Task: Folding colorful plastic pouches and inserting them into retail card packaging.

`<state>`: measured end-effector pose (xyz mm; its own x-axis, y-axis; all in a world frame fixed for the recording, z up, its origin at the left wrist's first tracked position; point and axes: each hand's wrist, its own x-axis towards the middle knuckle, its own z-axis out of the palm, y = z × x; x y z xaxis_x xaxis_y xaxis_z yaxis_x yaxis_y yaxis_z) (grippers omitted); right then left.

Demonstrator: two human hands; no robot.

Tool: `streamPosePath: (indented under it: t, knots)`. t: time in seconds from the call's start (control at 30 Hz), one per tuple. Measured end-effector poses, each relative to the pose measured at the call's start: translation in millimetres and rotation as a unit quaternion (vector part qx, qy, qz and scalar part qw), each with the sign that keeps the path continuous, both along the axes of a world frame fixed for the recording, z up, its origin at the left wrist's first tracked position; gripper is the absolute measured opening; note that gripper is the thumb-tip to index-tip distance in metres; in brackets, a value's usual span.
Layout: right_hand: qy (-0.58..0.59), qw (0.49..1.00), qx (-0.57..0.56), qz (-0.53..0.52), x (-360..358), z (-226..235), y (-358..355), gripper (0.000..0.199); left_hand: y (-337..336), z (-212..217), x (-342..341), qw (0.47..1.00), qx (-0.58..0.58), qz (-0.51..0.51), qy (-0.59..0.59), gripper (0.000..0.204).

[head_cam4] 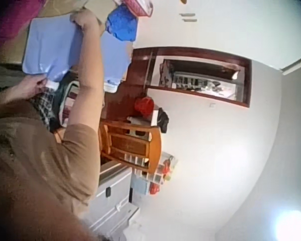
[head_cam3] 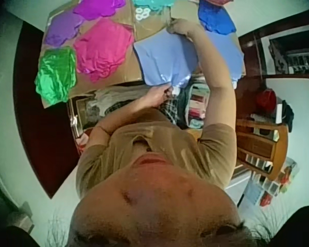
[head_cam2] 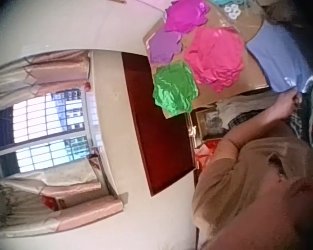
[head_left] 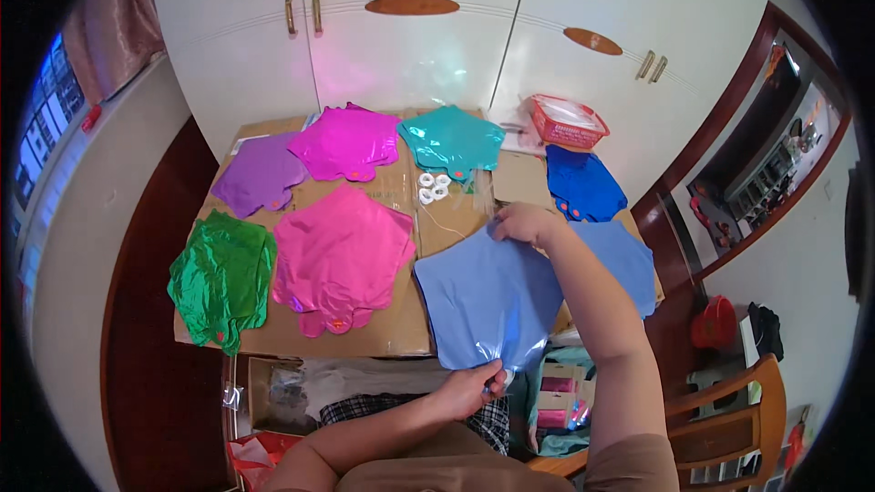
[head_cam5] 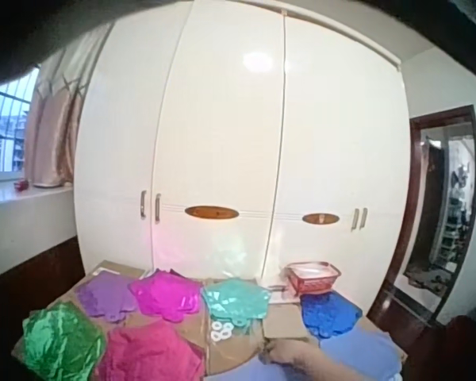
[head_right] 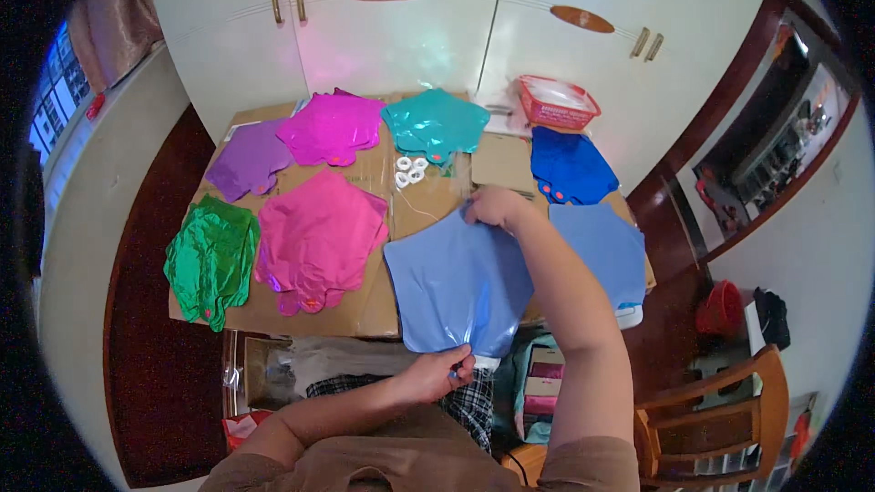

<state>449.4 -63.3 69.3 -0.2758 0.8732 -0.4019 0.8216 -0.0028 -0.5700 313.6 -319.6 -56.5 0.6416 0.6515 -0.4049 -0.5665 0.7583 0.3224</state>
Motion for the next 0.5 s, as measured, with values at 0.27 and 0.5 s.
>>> streamPosePath:
  t: [0.27, 0.5]
  knots:
    - [0.039, 0.998, 0.013, -0.039, 5.7, -27.6, 8.2, 0.025, 2.4, 11.3, -3.1, 1.000, -0.002, -0.004, 0.011, 0.025]
    - [0.071, 0.996, 0.037, -0.041, 7.3, -33.7, 12.0, 0.023, 1.4, 13.7, -2.0, 1.000, 0.017, -0.003, 0.019, 0.025]
